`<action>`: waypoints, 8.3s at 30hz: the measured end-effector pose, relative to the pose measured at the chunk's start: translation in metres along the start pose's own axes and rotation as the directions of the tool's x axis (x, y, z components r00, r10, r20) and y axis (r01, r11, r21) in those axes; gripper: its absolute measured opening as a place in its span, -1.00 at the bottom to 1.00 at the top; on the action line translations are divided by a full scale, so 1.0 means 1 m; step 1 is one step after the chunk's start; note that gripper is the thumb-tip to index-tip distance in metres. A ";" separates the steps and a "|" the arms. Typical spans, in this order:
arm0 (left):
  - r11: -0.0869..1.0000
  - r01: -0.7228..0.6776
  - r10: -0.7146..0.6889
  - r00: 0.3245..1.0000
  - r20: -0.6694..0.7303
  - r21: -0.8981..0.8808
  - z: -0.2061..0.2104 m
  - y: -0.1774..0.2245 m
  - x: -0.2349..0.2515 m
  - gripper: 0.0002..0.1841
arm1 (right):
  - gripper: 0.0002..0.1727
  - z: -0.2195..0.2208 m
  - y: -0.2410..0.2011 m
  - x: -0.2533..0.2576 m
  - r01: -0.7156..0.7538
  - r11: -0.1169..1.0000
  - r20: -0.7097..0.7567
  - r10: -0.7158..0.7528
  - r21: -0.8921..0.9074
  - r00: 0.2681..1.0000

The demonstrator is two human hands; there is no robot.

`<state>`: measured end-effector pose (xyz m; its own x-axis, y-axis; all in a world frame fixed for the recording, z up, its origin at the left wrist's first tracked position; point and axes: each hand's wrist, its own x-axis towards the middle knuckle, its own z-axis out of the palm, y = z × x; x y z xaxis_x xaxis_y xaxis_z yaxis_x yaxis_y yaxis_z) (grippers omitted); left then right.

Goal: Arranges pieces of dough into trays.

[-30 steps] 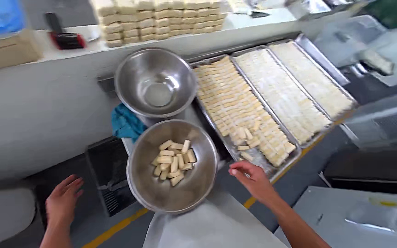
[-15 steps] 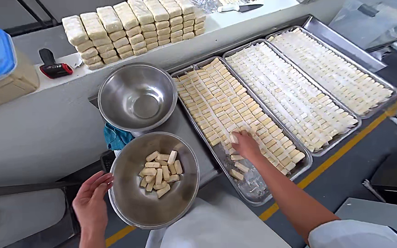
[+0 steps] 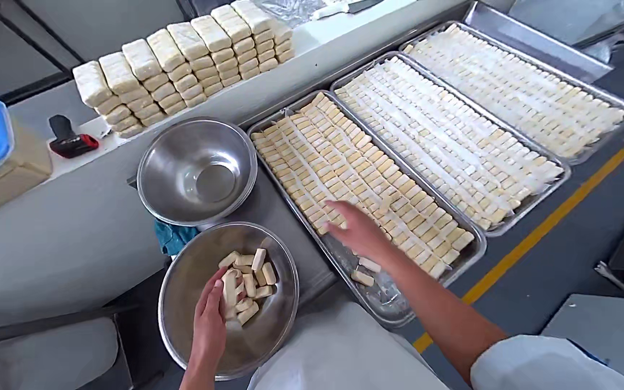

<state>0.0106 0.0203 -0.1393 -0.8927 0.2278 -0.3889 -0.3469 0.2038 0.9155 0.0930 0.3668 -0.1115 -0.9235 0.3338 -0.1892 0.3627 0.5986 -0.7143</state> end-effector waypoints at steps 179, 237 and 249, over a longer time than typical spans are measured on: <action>0.932 -0.338 0.358 0.914 -0.189 0.130 -0.038 0.003 0.005 -0.65 | -0.43 0.009 0.076 0.097 -0.226 0.824 0.091 0.316 -0.520 0.944; 0.778 -0.607 0.311 0.594 0.742 0.160 0.170 -0.004 -0.012 -0.66 | -0.10 -0.058 0.193 -0.116 -0.511 0.410 -0.318 0.912 0.756 0.261; 0.787 -0.601 0.359 0.633 0.686 0.142 0.151 -0.003 -0.013 -0.66 | -0.18 -0.061 0.194 -0.096 -0.506 0.344 -0.359 0.931 0.791 0.072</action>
<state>0.0665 0.1602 -0.1522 -0.4916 0.8707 0.0119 0.3042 0.1589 0.9393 0.2594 0.4959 -0.1908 0.3163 0.8421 -0.4368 0.4931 -0.5393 -0.6826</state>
